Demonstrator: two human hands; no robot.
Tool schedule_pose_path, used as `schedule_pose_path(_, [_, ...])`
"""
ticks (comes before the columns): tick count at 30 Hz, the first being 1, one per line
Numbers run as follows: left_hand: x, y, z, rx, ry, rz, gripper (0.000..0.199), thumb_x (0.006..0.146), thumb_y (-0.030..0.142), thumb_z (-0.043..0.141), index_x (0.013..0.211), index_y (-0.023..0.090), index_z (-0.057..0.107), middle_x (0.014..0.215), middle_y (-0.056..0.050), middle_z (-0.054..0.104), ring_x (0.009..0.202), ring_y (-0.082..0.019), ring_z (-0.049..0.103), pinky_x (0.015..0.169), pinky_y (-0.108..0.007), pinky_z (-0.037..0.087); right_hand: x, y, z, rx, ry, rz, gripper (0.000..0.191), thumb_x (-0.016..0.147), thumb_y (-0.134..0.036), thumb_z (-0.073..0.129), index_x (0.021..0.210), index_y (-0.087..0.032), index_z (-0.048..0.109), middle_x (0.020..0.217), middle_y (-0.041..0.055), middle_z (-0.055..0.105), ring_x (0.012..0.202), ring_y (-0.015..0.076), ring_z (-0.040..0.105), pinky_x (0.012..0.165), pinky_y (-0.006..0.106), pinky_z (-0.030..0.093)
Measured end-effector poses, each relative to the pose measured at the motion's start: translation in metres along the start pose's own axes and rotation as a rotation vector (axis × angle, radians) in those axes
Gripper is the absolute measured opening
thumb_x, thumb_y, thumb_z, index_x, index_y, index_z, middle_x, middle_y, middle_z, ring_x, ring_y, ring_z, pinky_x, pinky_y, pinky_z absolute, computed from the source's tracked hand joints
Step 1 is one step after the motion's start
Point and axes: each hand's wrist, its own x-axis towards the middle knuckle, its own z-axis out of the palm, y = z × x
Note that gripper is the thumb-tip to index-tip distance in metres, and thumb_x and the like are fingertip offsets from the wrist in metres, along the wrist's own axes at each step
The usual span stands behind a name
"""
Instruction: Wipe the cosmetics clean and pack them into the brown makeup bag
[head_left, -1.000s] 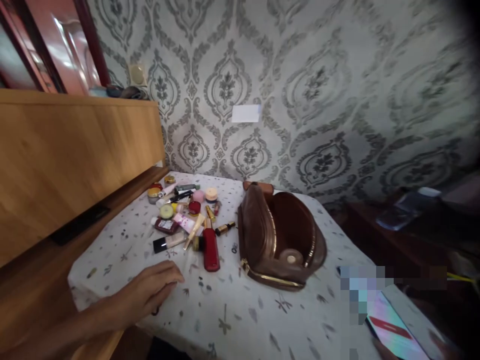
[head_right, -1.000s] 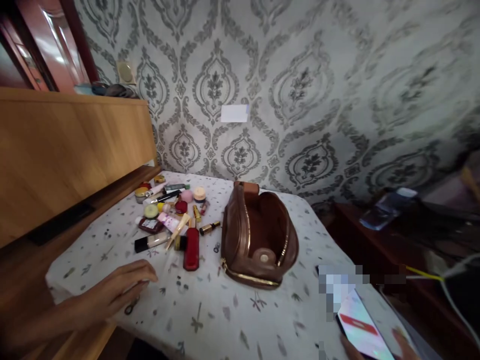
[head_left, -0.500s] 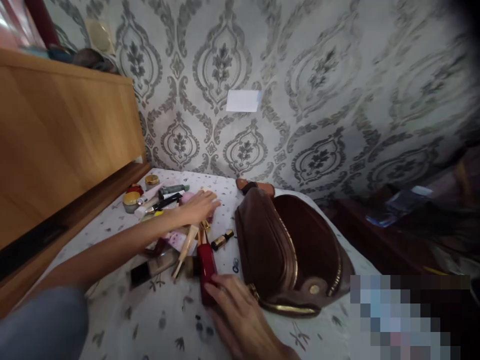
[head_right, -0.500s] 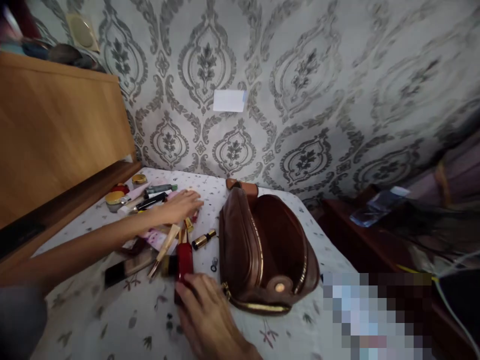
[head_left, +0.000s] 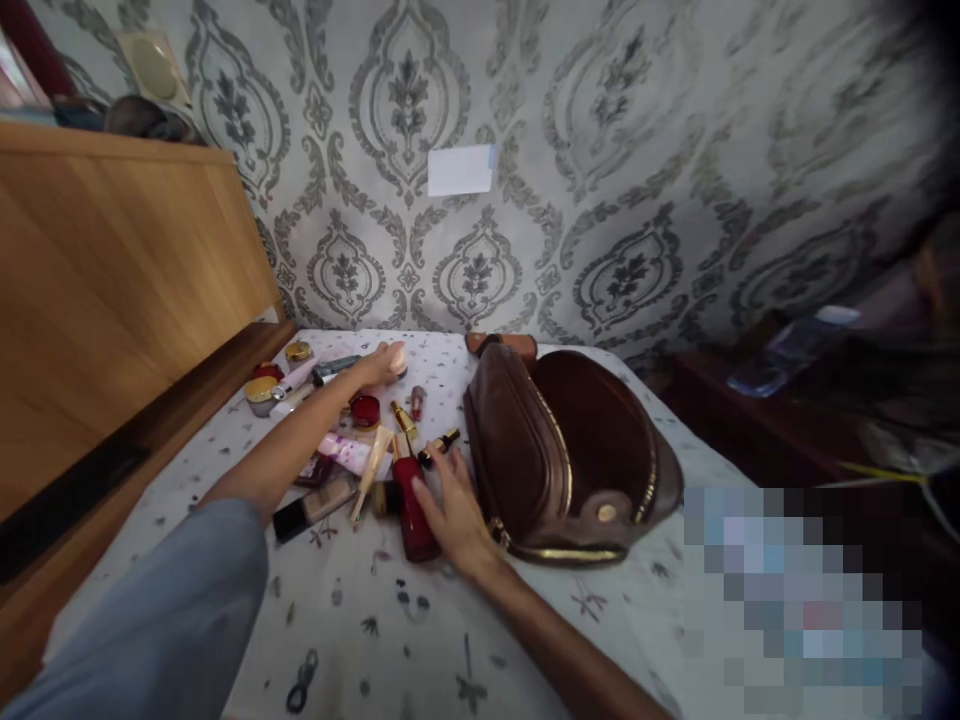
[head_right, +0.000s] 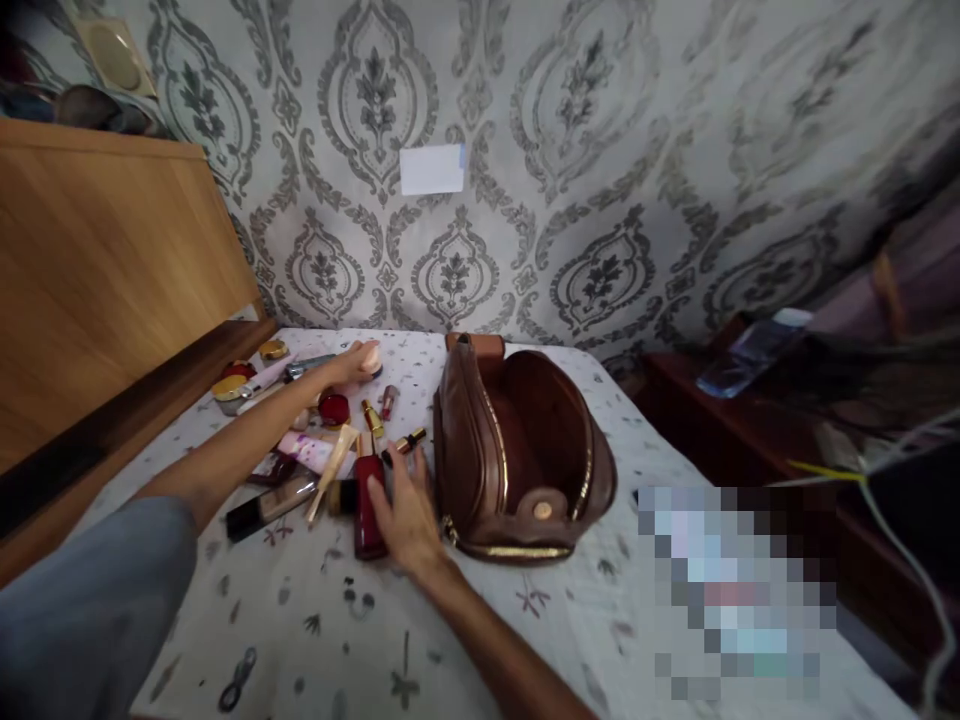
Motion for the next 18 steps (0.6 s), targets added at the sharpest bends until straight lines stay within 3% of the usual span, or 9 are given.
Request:
schedule_pose_path(3, [-0.017,-0.002,-0.017,-0.031,0.04,-0.013,0.087,0.078,0.027,0.063,0.153,0.011,0.021,0.141,-0.02,0.044,0.122,-0.032,0.054,0.101,-0.041,0.044,0.015,0.005,0.002,0.022,-0.017,0.069,0.052,0.094,-0.044,0.049,0.14,-0.02,0.054,0.151,0.0151,0.044,0.147,0.0338,0.034,0.116,0.051,0.036])
schedule_pose_path(5, [-0.04,-0.004,-0.033,-0.05,0.073,0.021,0.077,0.084,0.03,0.059,0.151,0.012,0.026,0.141,-0.018,0.045,0.128,-0.032,0.048,0.107,-0.042,0.041,0.025,0.005,0.004,0.02,-0.021,0.09,0.05,0.093,-0.042,0.051,0.135,-0.017,0.059,0.149,0.0174,0.045,0.145,0.0339,0.037,0.117,0.051,0.035])
schedule_pose_path(9, [-0.116,0.006,-0.048,-0.059,0.069,0.136,0.043,0.092,0.037,0.051,0.131,0.018,0.054,0.125,-0.011,0.058,0.118,-0.027,0.055,0.105,-0.039,0.042,0.046,-0.002,0.016,0.092,-0.027,0.026,0.042,0.093,-0.039,0.048,0.128,-0.019,0.061,0.138,0.0149,0.056,0.138,0.029,0.044,0.116,0.049,0.035])
schedule_pose_path(13, [-0.203,0.034,-0.015,0.019,0.076,0.339,0.051,0.096,0.048,0.051,0.14,0.024,0.048,0.138,-0.012,0.054,0.129,-0.027,0.05,0.11,-0.04,0.038,0.064,-0.007,0.026,0.196,0.011,-0.046,0.043,0.093,-0.032,0.044,0.131,-0.014,0.056,0.134,0.0155,0.059,0.128,0.024,0.053,0.113,0.042,0.039])
schedule_pose_path(15, [-0.235,0.043,0.006,0.116,0.134,0.321,0.057,0.094,0.049,0.054,0.144,0.024,0.044,0.149,-0.014,0.047,0.141,-0.031,0.038,0.118,-0.052,0.024,0.065,-0.007,0.028,0.204,0.038,-0.012,0.043,0.093,-0.027,0.04,0.131,-0.013,0.054,0.137,0.0167,0.056,0.132,0.0236,0.05,0.114,0.041,0.037])
schedule_pose_path(18, [-0.263,0.046,0.021,0.24,0.187,0.275,0.045,0.097,0.041,0.052,0.138,0.022,0.052,0.15,-0.015,0.048,0.146,-0.033,0.032,0.12,-0.057,0.018,0.051,-0.008,0.022,0.159,0.065,0.01,0.041,0.096,-0.031,0.035,0.127,-0.015,0.057,0.142,0.0155,0.051,0.142,0.0251,0.038,0.117,0.045,0.032])
